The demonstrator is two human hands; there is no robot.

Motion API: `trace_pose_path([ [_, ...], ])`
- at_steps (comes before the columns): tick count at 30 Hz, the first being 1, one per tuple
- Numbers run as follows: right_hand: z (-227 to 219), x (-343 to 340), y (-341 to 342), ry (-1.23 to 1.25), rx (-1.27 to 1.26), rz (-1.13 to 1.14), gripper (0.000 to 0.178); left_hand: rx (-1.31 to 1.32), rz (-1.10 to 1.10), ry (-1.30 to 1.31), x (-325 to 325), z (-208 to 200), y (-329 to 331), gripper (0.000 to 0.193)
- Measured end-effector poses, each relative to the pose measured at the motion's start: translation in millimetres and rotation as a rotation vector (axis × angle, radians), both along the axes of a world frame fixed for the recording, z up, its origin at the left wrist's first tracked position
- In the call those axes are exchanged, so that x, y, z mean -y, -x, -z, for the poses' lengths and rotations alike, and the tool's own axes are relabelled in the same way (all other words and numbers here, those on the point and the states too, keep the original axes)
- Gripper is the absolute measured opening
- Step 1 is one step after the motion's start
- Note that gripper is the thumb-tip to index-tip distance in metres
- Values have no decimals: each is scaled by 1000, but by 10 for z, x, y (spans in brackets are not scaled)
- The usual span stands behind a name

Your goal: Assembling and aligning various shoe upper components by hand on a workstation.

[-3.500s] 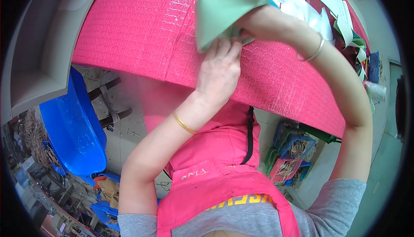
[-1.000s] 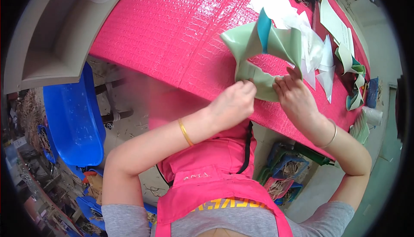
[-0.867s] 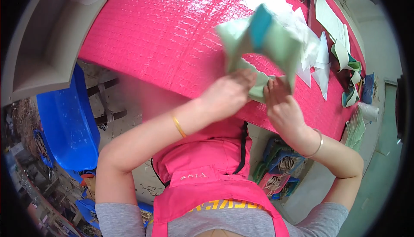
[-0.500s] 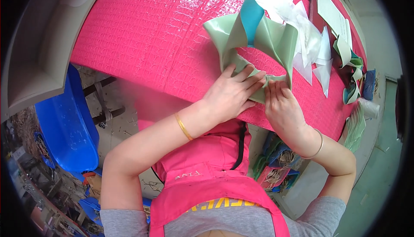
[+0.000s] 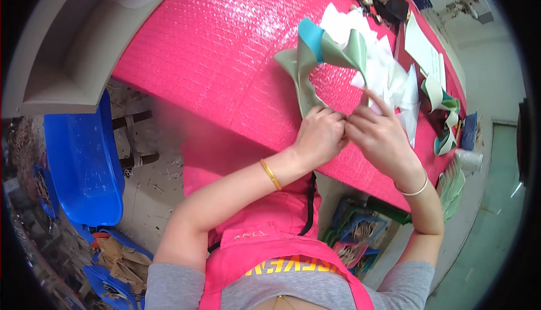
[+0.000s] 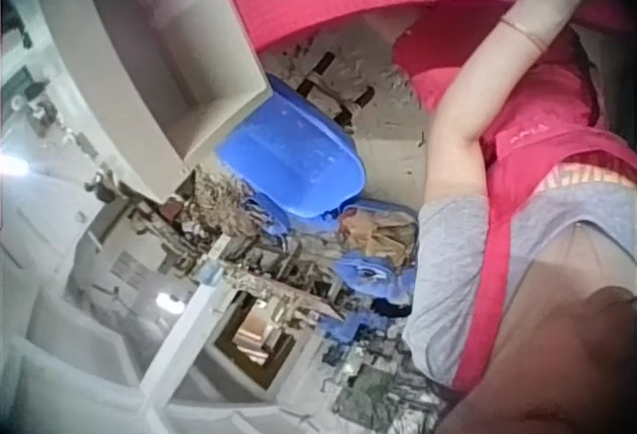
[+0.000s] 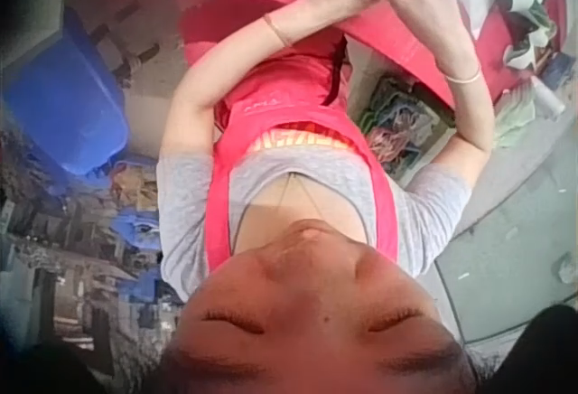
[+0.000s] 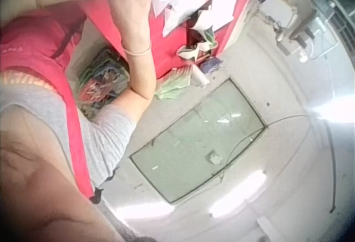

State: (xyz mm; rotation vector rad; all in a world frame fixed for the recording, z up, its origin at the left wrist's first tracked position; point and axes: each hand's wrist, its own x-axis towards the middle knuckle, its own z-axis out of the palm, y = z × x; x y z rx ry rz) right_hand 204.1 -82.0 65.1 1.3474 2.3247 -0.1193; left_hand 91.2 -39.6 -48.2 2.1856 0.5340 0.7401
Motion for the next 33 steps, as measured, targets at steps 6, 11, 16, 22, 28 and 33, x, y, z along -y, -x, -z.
trace_pose_path([
  [6, 107, -307, 322, -684, -1248, 558, 15, 951, -18, 1407, -75, -401, 488, 19],
  [11, 646, -522, 415, -605, -1156, 536, 22, 1034, -13, 1657, -63, -230, 761, 36],
  [16, 657, -358, 321, -168, -976, 194, 19, 684, -51, 1812, 97, -114, 1373, 43],
  [22, 551, -523, 369, -455, -1008, 350, 20, -11, -464, -1, -597, -561, 1357, 42],
  [28, 711, -726, 397, -390, -309, 301, 13, -259, -390, -199, -1355, -498, 516, 29],
  [33, 521, -260, 332, -558, -561, 124, 15, -271, -395, -27, -1404, -480, 543, 27],
])
